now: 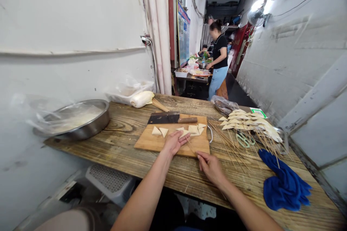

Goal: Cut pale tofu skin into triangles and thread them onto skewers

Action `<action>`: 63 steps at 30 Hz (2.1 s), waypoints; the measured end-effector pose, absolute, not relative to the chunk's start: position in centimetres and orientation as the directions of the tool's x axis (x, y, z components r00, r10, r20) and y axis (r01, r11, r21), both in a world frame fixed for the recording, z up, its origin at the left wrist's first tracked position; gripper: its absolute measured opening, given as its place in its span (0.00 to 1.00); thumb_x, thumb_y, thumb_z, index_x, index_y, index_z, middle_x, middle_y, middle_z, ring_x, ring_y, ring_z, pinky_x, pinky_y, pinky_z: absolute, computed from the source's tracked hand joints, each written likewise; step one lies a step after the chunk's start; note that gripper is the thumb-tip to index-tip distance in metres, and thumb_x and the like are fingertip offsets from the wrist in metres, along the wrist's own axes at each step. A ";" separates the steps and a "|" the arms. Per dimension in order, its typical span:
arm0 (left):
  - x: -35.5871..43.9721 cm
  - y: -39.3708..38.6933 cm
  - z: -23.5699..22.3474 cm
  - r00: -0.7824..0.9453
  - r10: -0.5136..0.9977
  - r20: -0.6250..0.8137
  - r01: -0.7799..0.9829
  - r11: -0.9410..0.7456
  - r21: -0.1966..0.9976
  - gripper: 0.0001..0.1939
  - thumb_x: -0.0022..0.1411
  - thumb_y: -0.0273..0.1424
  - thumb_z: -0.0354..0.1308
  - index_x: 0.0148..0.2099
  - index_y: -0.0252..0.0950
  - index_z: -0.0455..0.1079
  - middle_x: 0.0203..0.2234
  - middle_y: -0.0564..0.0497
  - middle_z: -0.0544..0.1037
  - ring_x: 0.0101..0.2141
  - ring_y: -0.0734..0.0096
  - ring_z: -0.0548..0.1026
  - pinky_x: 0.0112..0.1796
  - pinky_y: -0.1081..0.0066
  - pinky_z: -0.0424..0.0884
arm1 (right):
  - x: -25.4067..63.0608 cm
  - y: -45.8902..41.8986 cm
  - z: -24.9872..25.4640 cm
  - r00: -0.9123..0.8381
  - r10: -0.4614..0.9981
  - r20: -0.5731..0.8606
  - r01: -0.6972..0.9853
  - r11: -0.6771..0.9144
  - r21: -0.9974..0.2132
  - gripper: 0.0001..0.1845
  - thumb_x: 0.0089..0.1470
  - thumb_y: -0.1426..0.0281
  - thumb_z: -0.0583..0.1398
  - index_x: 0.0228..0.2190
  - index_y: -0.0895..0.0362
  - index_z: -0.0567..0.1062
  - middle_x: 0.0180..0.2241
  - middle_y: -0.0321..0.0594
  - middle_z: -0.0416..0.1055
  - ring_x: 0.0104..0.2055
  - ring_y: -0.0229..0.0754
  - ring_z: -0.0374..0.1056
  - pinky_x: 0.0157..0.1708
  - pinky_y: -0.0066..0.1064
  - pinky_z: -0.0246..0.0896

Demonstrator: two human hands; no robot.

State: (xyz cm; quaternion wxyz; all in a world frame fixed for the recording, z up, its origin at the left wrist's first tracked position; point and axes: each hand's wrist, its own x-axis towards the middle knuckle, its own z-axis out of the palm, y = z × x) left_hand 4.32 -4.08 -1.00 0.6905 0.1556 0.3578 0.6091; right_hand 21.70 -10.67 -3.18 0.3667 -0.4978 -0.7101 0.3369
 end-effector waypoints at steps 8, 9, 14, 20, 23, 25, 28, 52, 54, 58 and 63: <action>4.3 -4.1 -1.0 0.013 0.955 -0.295 -0.735 0.210 0.645 0.02 0.58 0.19 0.54 0.33 0.29 0.64 0.33 0.41 0.75 0.38 0.55 0.76 0.41 0.57 0.74 | 20.9 -10.7 -3.5 -0.231 0.943 0.238 0.471 0.323 -0.821 0.22 0.56 0.62 0.49 0.41 0.60 0.76 0.15 0.37 0.68 0.18 0.39 0.63 0.20 0.28 0.58; 4.2 -4.1 -1.1 0.018 0.956 -0.292 -0.735 0.210 0.644 0.03 0.57 0.19 0.54 0.33 0.29 0.64 0.33 0.42 0.75 0.38 0.56 0.76 0.41 0.57 0.74 | 20.9 -10.6 -3.5 -0.232 0.940 0.251 0.480 0.336 -0.811 0.21 0.56 0.62 0.49 0.40 0.59 0.76 0.16 0.38 0.69 0.18 0.39 0.63 0.20 0.28 0.59; 4.1 -4.0 -1.3 0.039 0.957 -0.288 -0.739 0.222 0.636 0.03 0.57 0.18 0.54 0.33 0.30 0.64 0.33 0.43 0.75 0.38 0.57 0.77 0.42 0.57 0.73 | 20.5 -10.4 -3.4 -0.222 0.925 0.309 0.513 0.381 -0.769 0.20 0.56 0.63 0.50 0.39 0.57 0.77 0.19 0.40 0.72 0.23 0.41 0.68 0.22 0.28 0.62; 4.0 -4.0 -1.3 0.053 0.958 -0.283 -0.741 0.228 0.632 0.03 0.58 0.18 0.52 0.33 0.29 0.63 0.32 0.42 0.75 0.38 0.55 0.76 0.41 0.57 0.74 | 20.2 -10.3 -3.5 -0.220 0.924 0.312 0.508 0.382 -0.772 0.20 0.56 0.63 0.49 0.39 0.57 0.77 0.23 0.41 0.74 0.26 0.42 0.69 0.24 0.29 0.62; 4.1 -4.1 -1.2 0.048 0.958 -0.283 -0.746 0.223 0.628 0.03 0.58 0.18 0.52 0.33 0.29 0.63 0.31 0.43 0.75 0.38 0.55 0.76 0.42 0.56 0.73 | 20.1 -10.2 -3.7 -0.216 0.922 0.322 0.503 0.388 -0.772 0.19 0.56 0.63 0.49 0.39 0.57 0.76 0.23 0.41 0.73 0.25 0.42 0.68 0.24 0.29 0.61; 4.1 -4.1 -1.2 0.046 0.959 -0.281 -0.746 0.220 0.628 0.04 0.58 0.18 0.52 0.32 0.29 0.63 0.31 0.43 0.75 0.38 0.55 0.76 0.42 0.55 0.73 | 20.1 -10.2 -3.8 -0.216 0.919 0.331 0.512 0.395 -0.763 0.19 0.57 0.63 0.49 0.38 0.57 0.75 0.22 0.40 0.72 0.25 0.41 0.68 0.23 0.28 0.59; 4.2 -4.2 -1.2 0.053 0.961 -0.272 -0.741 0.220 0.634 0.03 0.58 0.18 0.52 0.32 0.29 0.63 0.32 0.42 0.75 0.38 0.55 0.76 0.43 0.56 0.73 | 20.0 -10.3 -4.0 -0.224 0.915 0.337 0.569 0.403 -0.716 0.17 0.58 0.64 0.47 0.33 0.58 0.73 0.21 0.40 0.71 0.24 0.41 0.66 0.24 0.27 0.57; 4.1 -4.4 -1.5 0.100 0.964 -0.247 -0.738 0.238 0.632 0.02 0.57 0.19 0.53 0.33 0.29 0.64 0.33 0.42 0.76 0.40 0.56 0.76 0.43 0.58 0.72 | 18.9 -9.8 -4.8 -0.221 0.906 0.361 0.654 0.412 -0.635 0.14 0.58 0.67 0.45 0.26 0.58 0.65 0.21 0.38 0.67 0.23 0.38 0.62 0.25 0.26 0.51; 4.2 -4.4 -1.5 0.103 0.964 -0.247 -0.736 0.241 0.633 0.02 0.57 0.19 0.53 0.33 0.29 0.64 0.34 0.41 0.76 0.40 0.56 0.76 0.43 0.59 0.72 | 18.9 -9.7 -4.8 -0.221 0.903 0.369 0.653 0.418 -0.631 0.14 0.58 0.67 0.46 0.27 0.58 0.66 0.21 0.38 0.67 0.23 0.38 0.63 0.25 0.26 0.51; 4.3 -4.4 -1.5 0.073 0.967 -0.246 -0.748 0.216 0.627 0.01 0.58 0.21 0.53 0.34 0.30 0.64 0.34 0.42 0.76 0.39 0.56 0.76 0.42 0.57 0.72 | 19.0 -9.7 -4.6 -0.229 0.902 0.367 0.637 0.423 -0.644 0.14 0.58 0.67 0.46 0.28 0.58 0.67 0.21 0.38 0.67 0.23 0.38 0.63 0.25 0.25 0.52; 4.5 -4.4 -1.4 0.045 0.968 -0.245 -0.743 0.197 0.639 0.06 0.61 0.27 0.52 0.40 0.31 0.66 0.33 0.44 0.77 0.34 0.62 0.78 0.40 0.60 0.73 | 18.9 -9.8 -4.6 -0.242 0.891 0.385 0.641 0.445 -0.625 0.15 0.58 0.66 0.46 0.27 0.58 0.67 0.20 0.37 0.67 0.22 0.37 0.62 0.24 0.26 0.51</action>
